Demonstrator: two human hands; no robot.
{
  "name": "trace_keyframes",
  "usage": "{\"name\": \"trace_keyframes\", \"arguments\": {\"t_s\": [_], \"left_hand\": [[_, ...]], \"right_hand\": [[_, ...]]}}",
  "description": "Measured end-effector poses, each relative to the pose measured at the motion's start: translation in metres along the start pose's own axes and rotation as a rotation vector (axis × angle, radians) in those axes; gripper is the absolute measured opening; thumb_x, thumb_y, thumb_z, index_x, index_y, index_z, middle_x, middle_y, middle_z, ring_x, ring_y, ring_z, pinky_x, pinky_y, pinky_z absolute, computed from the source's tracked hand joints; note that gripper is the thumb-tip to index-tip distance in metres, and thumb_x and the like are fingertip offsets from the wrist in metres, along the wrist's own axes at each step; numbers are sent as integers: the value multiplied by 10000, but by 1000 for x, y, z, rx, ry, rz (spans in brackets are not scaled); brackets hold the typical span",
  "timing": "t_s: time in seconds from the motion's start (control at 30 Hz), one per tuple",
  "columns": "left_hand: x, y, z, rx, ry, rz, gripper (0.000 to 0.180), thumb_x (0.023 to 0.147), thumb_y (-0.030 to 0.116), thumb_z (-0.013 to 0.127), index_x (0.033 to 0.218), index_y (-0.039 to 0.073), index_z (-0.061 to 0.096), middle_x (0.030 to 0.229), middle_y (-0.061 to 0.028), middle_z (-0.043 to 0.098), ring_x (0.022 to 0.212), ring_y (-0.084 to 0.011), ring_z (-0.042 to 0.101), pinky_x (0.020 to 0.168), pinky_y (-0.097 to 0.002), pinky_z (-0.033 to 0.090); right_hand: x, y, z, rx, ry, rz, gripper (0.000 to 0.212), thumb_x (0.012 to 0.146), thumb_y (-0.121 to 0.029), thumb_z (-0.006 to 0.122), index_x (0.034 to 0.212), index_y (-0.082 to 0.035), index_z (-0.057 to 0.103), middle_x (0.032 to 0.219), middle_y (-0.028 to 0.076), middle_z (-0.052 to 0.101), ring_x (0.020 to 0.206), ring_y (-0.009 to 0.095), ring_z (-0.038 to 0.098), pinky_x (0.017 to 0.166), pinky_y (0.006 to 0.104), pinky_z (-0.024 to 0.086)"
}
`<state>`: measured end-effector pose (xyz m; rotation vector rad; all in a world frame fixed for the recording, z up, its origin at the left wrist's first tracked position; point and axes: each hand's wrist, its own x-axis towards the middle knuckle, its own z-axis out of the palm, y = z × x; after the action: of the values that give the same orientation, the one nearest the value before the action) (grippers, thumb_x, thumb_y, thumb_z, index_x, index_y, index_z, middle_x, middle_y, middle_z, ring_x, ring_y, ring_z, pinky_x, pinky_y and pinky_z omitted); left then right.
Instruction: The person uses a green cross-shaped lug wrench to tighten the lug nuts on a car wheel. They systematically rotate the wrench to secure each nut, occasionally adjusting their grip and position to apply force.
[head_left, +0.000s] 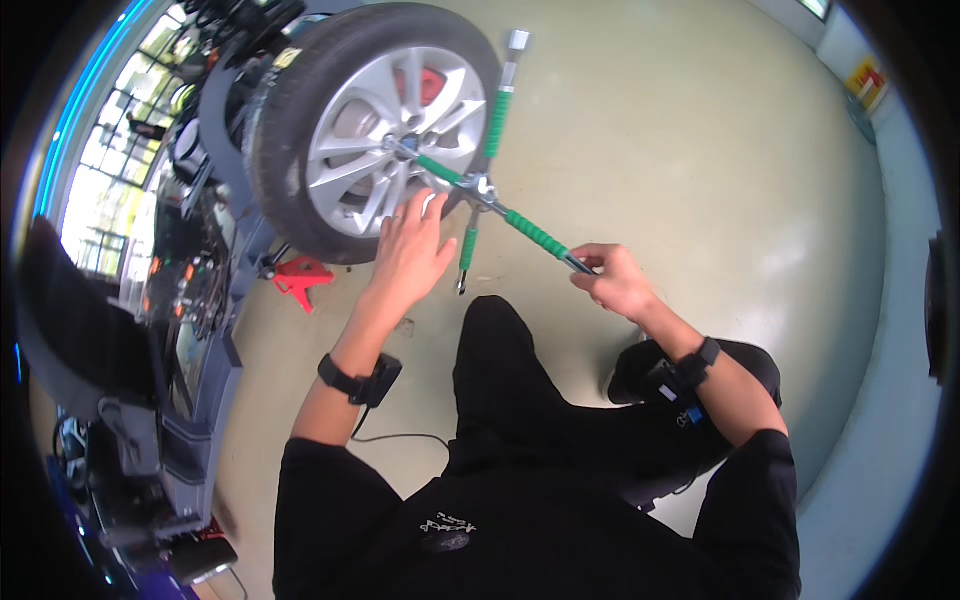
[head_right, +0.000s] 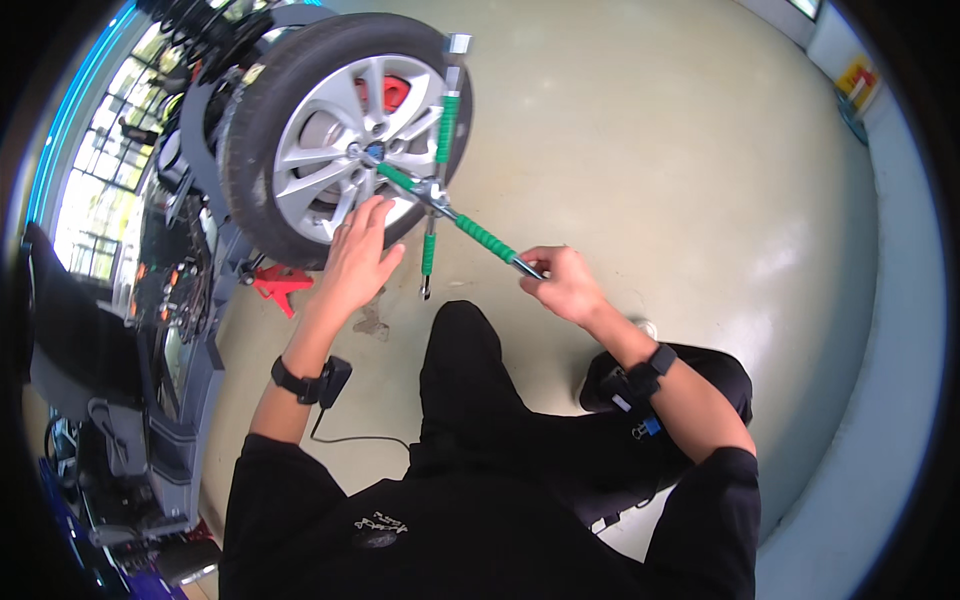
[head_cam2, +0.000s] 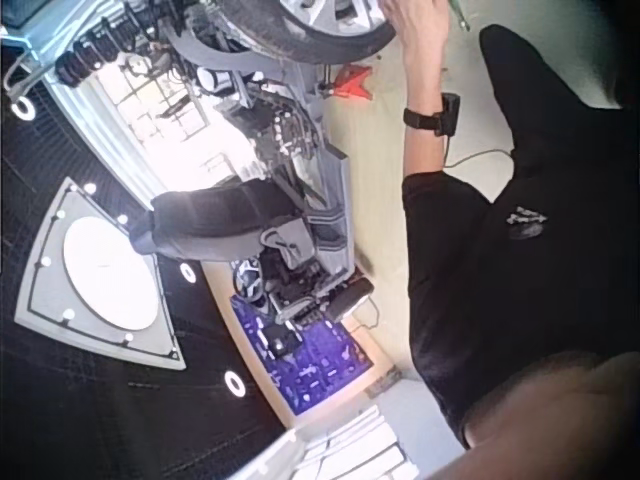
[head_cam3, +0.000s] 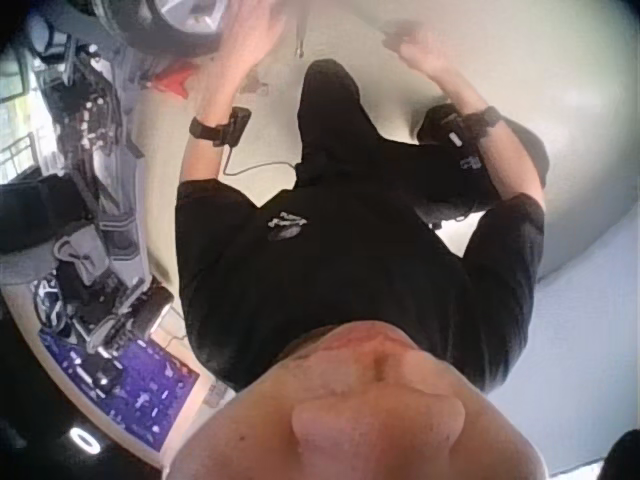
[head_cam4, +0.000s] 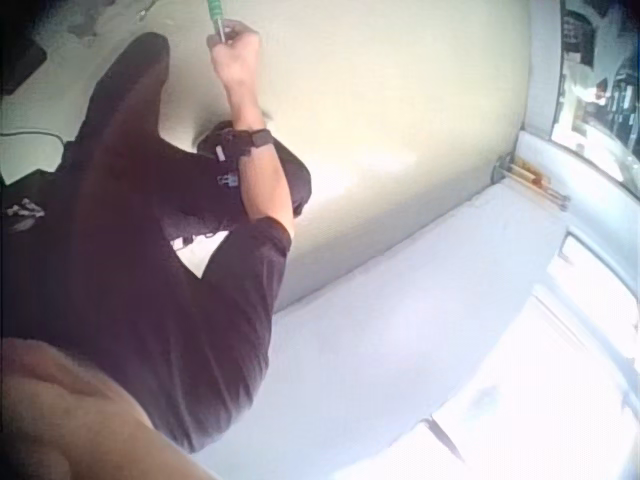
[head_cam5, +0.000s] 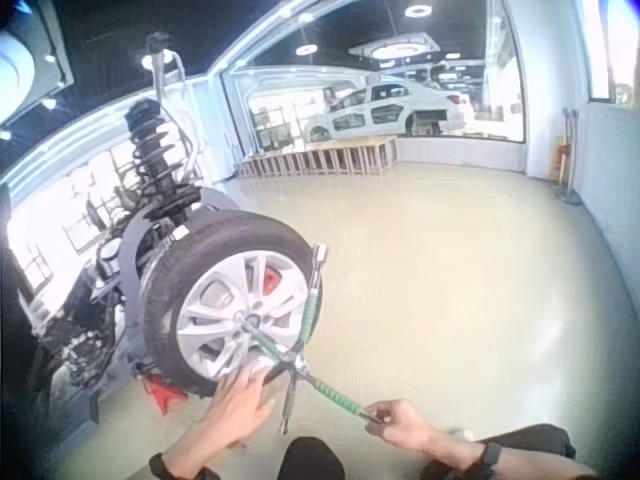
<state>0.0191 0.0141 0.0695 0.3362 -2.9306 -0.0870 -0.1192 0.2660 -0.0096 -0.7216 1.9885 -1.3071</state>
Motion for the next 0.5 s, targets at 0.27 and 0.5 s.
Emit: {"name": "trace_keyframes", "arguments": {"t_s": [0.27,0.5], "left_hand": [[70,55,-23,332,84,382,446,822,188,632,1245,84,539,1357,-88,462,1318,-259,378,1071,-568,265],[87,24,-18,826,108,339,548,798,258,664,1315,165,508,1422,35,390,1319,-199,363,1046,-624,272]], "right_hand": [[1,-2,2,-54,-28,20,315,742,-107,629,1032,10,666,786,120,669,672,198,626,648,342,510],[1,-9,4,-26,-41,27,309,741,-101,627,1025,15,662,774,140,666,668,227,629,654,352,510]]}}
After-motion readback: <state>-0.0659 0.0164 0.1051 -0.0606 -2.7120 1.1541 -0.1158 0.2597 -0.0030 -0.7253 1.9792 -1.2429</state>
